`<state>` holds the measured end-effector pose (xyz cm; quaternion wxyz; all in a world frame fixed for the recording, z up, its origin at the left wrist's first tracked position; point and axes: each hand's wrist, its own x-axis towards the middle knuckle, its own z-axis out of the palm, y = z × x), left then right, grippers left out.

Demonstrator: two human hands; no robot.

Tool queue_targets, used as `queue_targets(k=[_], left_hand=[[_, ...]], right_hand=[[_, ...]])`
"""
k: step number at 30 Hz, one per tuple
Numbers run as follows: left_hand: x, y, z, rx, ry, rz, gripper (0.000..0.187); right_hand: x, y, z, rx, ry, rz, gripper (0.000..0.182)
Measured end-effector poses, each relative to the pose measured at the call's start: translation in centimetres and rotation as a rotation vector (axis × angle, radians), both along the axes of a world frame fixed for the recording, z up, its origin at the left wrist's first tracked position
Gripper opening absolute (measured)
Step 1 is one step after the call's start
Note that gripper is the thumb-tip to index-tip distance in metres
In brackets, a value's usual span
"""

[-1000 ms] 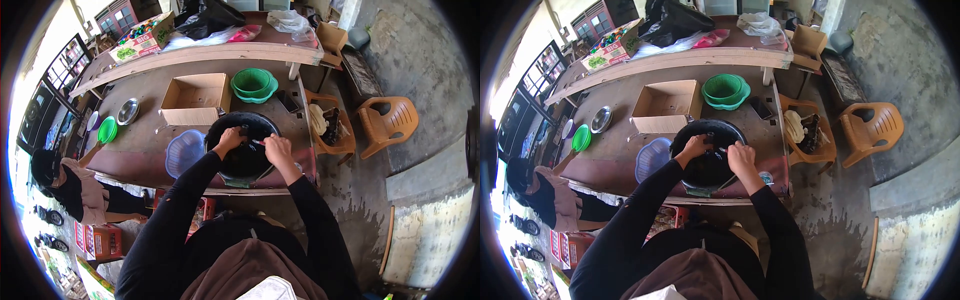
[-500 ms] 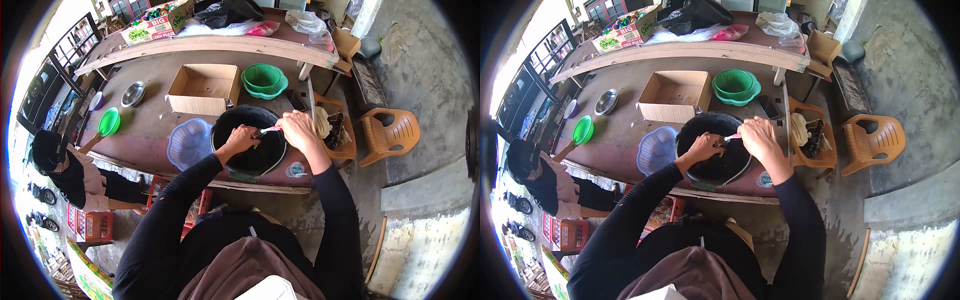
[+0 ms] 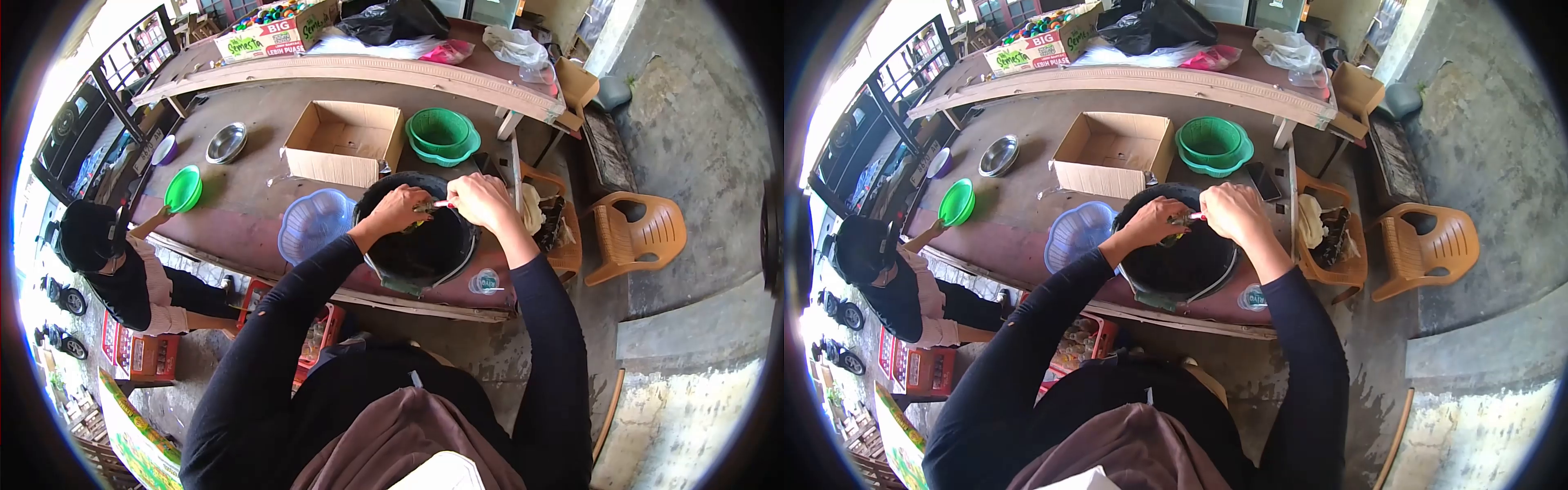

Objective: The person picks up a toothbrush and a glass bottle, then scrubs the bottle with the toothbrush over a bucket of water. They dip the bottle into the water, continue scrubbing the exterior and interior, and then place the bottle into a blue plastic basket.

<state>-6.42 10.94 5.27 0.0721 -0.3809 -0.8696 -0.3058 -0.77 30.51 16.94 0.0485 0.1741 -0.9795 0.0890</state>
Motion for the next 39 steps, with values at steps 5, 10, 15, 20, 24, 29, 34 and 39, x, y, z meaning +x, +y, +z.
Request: queue_targets(k=[5,10,15,20,24,29,34,39], left_hand=[[-1.4,-1.4,-0.3,0.075,-0.074,0.059,0.037],[-4.3,-3.8,-2.7,0.208,-0.278,0.263,0.035],[-5.5,-7.4,-0.4,0.586,-0.511,0.355,0.025],[-5.1,-10.0,2.7,0.958,-0.661,0.354,0.018],[-3.8,-10.4,4.4,1.021,-0.593,0.338,0.019],[-1.6,-9.0,6.1,1.13,-0.63,0.359,0.02],[-0.9,-8.6,5.2,1.262,-0.71,0.329,0.022],[-1.7,-9.9,1.7,1.407,-0.886,0.346,0.03]], right_hand=[[1.1,1.6,3.3,-0.075,0.177,-0.096,0.007],[1.3,2.1,-0.5,0.064,0.057,-0.25,0.007],[1.4,-1.1,-13.2,0.161,0.162,-0.075,0.014],[2.4,-1.7,-12.3,0.025,0.209,-0.121,0.012],[3.2,-0.1,-10.6,-0.049,0.048,-0.186,0.012],[4.5,1.6,-7.7,-0.242,-0.062,-0.354,0.012],[6.2,3.3,-6.8,-0.328,0.002,-0.437,0.015],[8.0,4.3,-6.9,-0.475,0.076,-0.445,0.014]])
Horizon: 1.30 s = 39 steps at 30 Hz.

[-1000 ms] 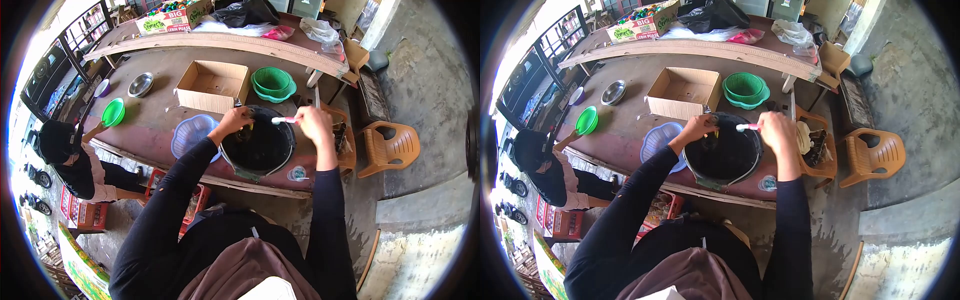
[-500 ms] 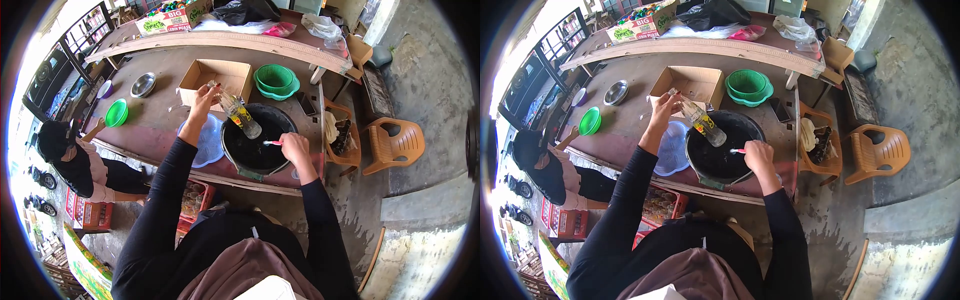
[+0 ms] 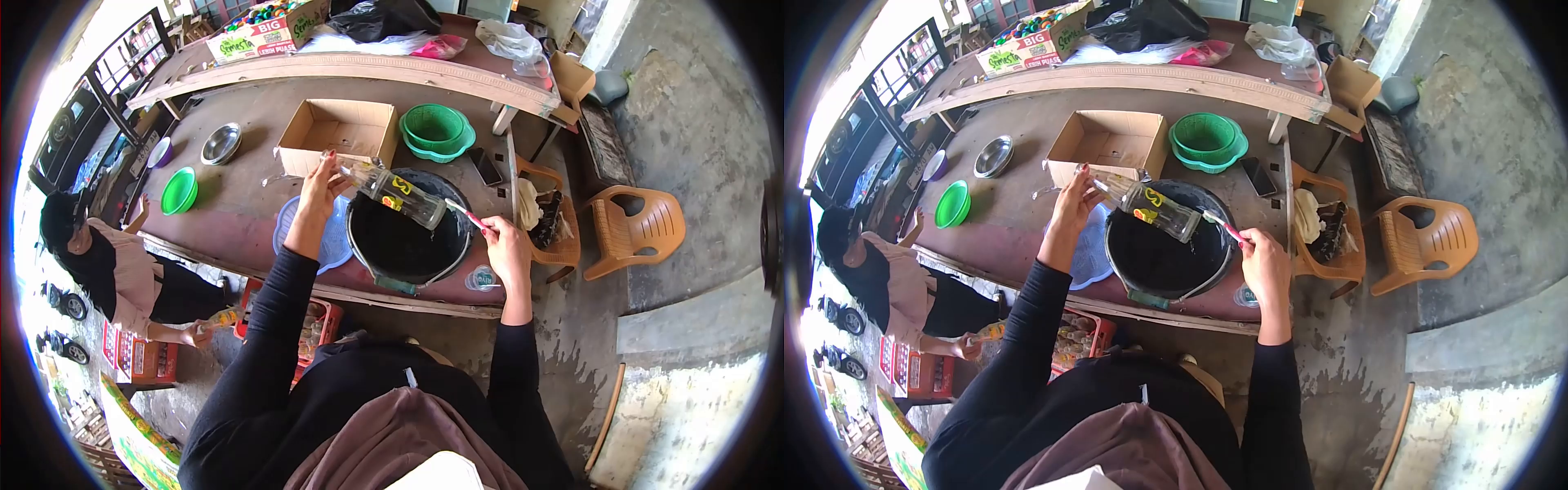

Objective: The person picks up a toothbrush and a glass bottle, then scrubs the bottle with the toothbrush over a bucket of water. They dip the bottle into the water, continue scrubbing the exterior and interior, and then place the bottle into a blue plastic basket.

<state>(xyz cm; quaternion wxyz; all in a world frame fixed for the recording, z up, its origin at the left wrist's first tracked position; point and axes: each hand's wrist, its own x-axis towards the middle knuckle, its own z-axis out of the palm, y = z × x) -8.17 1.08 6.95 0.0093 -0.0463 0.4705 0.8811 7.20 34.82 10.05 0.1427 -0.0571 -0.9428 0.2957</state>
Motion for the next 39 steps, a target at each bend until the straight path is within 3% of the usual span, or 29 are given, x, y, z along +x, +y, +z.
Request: queue_targets(k=[5,9,11,12,15,20,25,33,35,37,39], left_hand=[[0.7,0.7,-1.6,-0.012,-0.005,0.02,0.027],[2.0,3.9,-1.2,-0.334,0.13,0.007,0.022],[1.1,5.2,-3.2,-0.63,0.176,0.03,0.02],[0.8,5.7,-3.2,-0.899,0.149,0.056,0.02],[0.7,7.0,-2.8,-1.112,0.042,0.057,0.033],[-2.3,8.0,-10.1,-1.188,-0.041,0.03,0.04],[-1.6,8.9,-9.5,-1.277,-0.243,-0.07,0.048],[-2.6,8.5,-11.4,-1.38,-0.151,-0.114,0.046],[-3.0,8.6,-12.1,-1.224,-0.116,-0.068,0.044],[-1.8,9.4,-9.8,-1.2,-0.062,-0.045,0.042],[-0.5,9.4,-7.3,-1.182,-0.009,-0.031,0.041]], right_hand=[[1.1,-0.1,-0.1,0.0,0.036,-0.029,0.014],[0.9,0.0,-1.3,-0.006,0.086,-0.004,0.014],[0.6,0.0,-1.8,0.001,0.099,0.015,0.013],[0.6,-0.2,-1.9,0.005,0.077,0.006,0.013],[0.5,-0.4,-2.6,0.015,0.03,-0.005,0.013],[0.4,-0.9,-3.5,-0.016,0.004,0.019,0.013],[0.8,-1.1,-3.6,0.006,0.005,0.029,0.012],[0.1,-1.9,-5.0,0.032,0.012,0.022,0.011],[-0.2,-2.4,-4.9,0.11,-0.002,-0.001,0.011],[-0.5,-3.3,-4.7,0.323,0.026,-0.073,0.011],[-1.0,-4.5,-4.7,0.236,0.036,-0.047,0.013]])
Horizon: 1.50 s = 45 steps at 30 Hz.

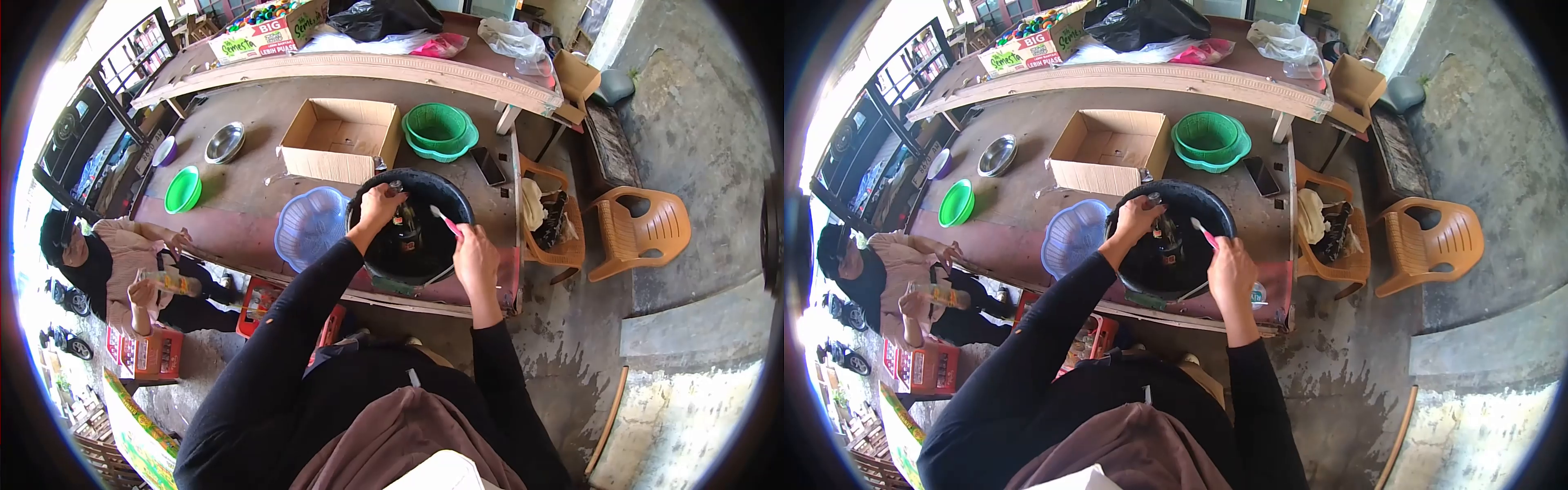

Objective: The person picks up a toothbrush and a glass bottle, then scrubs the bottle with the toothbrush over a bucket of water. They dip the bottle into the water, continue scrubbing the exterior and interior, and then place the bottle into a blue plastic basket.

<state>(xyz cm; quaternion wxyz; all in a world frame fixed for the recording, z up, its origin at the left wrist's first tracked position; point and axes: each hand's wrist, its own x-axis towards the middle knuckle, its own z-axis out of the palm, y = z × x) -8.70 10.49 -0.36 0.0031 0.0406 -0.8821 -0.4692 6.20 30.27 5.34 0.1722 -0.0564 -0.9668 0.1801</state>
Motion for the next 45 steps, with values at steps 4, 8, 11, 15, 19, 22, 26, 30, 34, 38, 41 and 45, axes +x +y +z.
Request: queue_targets(k=[4,8,11,15,19,22,26,30,34,38,41,45], left_hand=[[1.9,-1.1,2.8,0.221,0.134,-0.1,0.029],[4.1,-3.9,3.1,0.486,0.118,-0.087,0.028],[6.9,-4.7,4.9,0.057,0.28,-0.057,0.03],[7.6,-5.6,3.5,-0.011,0.353,-0.11,0.029],[8.6,-5.7,4.3,-0.088,0.394,-0.157,0.03],[8.5,-6.3,4.7,-0.039,0.367,-0.203,0.028],[8.6,-6.7,5.2,-0.104,0.472,-0.223,0.03],[8.5,-7.8,8.3,-0.032,0.5,-0.209,0.029],[9.3,-9.1,13.3,0.035,0.484,-0.19,0.028],[10.6,-9.7,17.2,0.132,0.587,-0.189,0.029],[11.8,-10.5,19.4,0.096,0.567,-0.216,0.029],[12.6,-12.4,20.4,0.089,0.616,-0.216,0.029]], right_hand=[[0.3,-3.6,0.1,-0.155,0.027,0.129,0.016],[-1.1,-2.9,-1.6,0.058,-0.189,0.123,0.015],[-1.3,-3.7,-0.6,0.029,-0.174,0.183,0.014],[-1.0,-5.3,0.3,-0.069,-0.15,0.258,0.014],[-2.4,-3.7,-2.7,0.184,-0.267,0.231,0.019],[-2.4,-5.4,-0.8,0.032,-0.206,0.187,0.015],[-2.0,-6.3,-0.6,-0.011,-0.221,0.277,0.016],[-1.8,-4.6,-0.8,0.058,-0.274,0.189,0.017],[-0.5,-3.8,2.0,-0.025,-0.178,0.128,0.016],[0.3,-2.9,2.6,-0.029,-0.11,0.099,0.019],[1.1,-2.2,2.5,-0.07,-0.141,0.094,0.019],[1.8,-1.2,2.0,-0.105,-0.143,0.064,0.019]])
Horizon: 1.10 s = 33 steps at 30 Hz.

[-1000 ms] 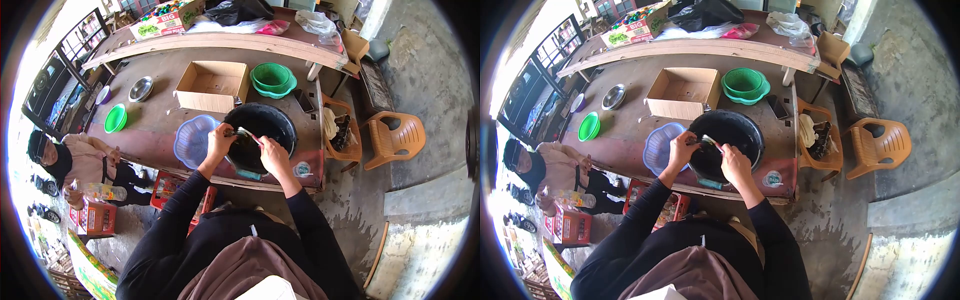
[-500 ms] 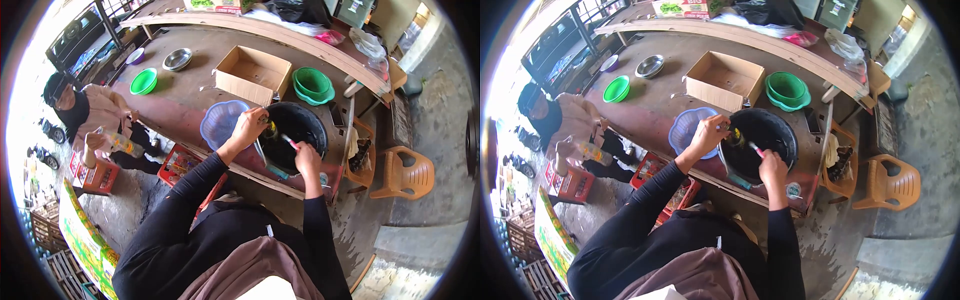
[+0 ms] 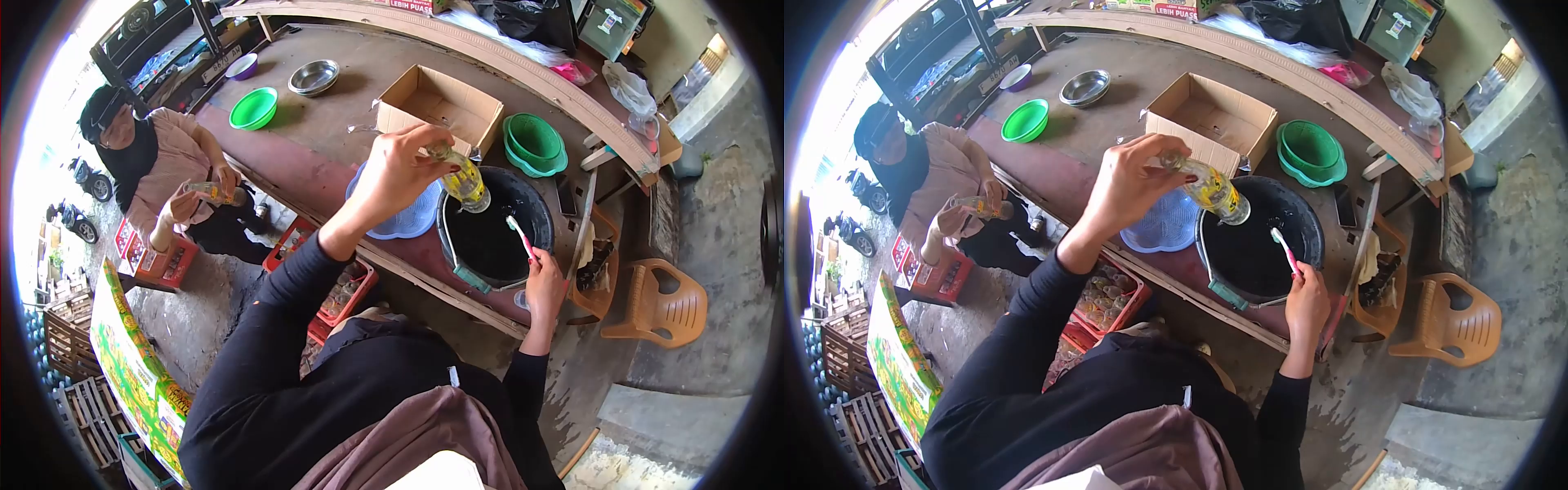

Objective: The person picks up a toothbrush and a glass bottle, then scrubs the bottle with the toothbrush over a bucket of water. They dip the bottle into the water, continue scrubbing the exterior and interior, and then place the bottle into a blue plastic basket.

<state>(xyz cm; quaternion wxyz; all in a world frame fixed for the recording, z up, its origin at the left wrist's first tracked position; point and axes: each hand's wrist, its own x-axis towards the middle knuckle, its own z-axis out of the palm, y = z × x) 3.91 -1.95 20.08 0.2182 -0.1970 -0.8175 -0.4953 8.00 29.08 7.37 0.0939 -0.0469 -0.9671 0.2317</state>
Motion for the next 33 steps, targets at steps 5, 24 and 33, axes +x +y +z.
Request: queue_targets(k=[5,24,33], left_hand=[[1.3,-2.6,0.4,-0.025,-0.022,-0.008,0.031],[-0.3,-11.5,-11.5,-0.124,-0.112,0.324,0.031],[-1.8,-10.2,-18.3,-0.23,-0.207,0.197,0.03]], right_hand=[[0.9,0.5,-0.6,-0.003,-0.033,-0.037,0.021],[1.3,-0.6,-1.3,0.036,0.041,-0.056,0.021],[1.5,-0.7,-1.7,-0.045,0.058,-0.053,0.022]])
